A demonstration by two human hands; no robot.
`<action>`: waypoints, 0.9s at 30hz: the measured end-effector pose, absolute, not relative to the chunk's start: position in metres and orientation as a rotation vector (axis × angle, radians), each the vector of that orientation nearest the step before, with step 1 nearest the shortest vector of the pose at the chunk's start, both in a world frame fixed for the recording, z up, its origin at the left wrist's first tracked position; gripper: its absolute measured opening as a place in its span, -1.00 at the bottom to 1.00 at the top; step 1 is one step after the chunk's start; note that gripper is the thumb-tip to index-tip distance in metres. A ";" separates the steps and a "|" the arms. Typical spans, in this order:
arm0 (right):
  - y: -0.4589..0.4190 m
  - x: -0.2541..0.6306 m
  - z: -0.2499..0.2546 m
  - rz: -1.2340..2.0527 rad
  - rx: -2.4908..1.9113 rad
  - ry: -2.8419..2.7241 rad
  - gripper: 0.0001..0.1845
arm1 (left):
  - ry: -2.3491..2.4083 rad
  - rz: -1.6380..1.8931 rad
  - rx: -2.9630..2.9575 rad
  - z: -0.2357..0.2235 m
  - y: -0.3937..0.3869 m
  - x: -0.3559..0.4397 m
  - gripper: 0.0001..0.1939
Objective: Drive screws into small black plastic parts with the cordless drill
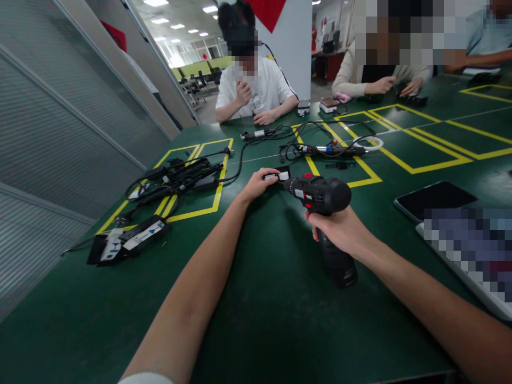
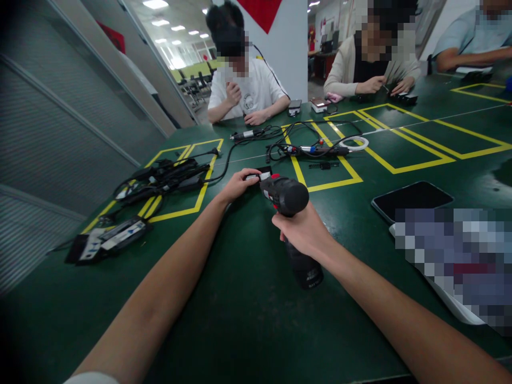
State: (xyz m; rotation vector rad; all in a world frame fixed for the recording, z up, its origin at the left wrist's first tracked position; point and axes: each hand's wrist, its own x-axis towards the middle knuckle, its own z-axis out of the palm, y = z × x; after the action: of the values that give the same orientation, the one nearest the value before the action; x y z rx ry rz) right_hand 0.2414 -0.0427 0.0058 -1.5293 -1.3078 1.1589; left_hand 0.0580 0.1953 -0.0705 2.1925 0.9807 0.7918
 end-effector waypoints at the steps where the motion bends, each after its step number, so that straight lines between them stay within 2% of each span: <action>1: -0.043 0.241 0.006 1.154 -1.530 -1.310 -0.88 | 0.975 0.796 2.194 -0.071 0.196 0.058 -0.61; 27: -0.044 0.242 0.006 1.158 -1.505 -1.318 -0.89 | 0.996 0.781 2.193 -0.071 0.197 0.058 -0.61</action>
State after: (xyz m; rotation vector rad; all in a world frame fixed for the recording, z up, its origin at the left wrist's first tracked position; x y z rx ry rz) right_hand 0.2416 -0.0438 0.0062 -1.5052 -1.3177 1.1579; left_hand 0.0580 0.1966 -0.0709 2.1932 0.9958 0.7811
